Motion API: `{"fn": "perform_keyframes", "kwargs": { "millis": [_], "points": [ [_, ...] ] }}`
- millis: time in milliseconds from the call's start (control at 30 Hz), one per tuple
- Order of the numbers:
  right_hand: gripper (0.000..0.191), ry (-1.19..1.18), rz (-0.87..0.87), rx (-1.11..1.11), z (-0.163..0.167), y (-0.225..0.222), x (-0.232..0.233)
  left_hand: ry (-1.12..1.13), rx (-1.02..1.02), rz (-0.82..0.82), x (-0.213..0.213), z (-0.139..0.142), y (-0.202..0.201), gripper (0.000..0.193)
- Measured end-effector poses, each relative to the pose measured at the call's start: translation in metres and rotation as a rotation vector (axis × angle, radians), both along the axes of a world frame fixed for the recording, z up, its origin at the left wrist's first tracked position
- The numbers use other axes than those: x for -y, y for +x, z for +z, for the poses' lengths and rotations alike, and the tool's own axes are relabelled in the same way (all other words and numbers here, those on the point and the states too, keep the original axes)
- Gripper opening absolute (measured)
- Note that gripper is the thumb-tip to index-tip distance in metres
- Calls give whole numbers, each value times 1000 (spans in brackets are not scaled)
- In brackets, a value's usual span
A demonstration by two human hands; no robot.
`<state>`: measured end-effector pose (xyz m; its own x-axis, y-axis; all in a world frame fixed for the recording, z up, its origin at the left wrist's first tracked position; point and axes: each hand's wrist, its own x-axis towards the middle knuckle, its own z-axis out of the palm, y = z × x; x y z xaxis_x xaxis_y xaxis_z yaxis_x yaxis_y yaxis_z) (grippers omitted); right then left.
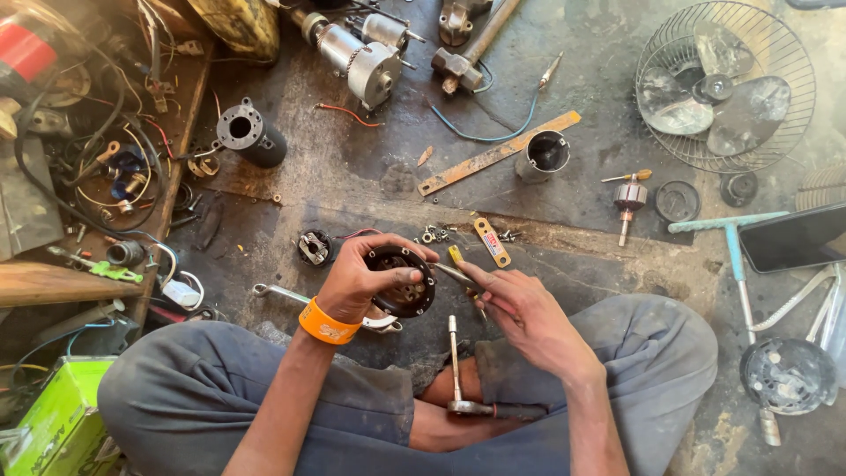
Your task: The person sits on the workshop floor repairing a small electric motor, holding the end cap and armature, unscrewing and prying components with a screwdriver, and tightening bolts using a socket wrench and pliers. They handle the motor housing, brushes, and small screws while reassembling the unit.
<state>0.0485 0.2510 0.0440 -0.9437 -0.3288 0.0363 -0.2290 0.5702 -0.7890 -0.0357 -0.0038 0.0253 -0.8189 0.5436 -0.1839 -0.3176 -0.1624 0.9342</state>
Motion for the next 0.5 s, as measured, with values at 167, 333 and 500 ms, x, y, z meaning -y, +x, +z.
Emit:
{"fn": "perform_keyframes", "kwargs": {
  "millis": [167, 333, 500],
  "points": [
    [64, -123, -53, 251, -2, -1, 3, -27, 23, 9, 4, 0, 0, 23],
    [63, -250, -100, 408, -3, -1, 8, -29, 9, 11, 6, -3, -1, 24],
    [66, 5, -14, 146, -5, -1, 7, -52, -28, 7, 7, -6, 0, 24]
  ]
}}
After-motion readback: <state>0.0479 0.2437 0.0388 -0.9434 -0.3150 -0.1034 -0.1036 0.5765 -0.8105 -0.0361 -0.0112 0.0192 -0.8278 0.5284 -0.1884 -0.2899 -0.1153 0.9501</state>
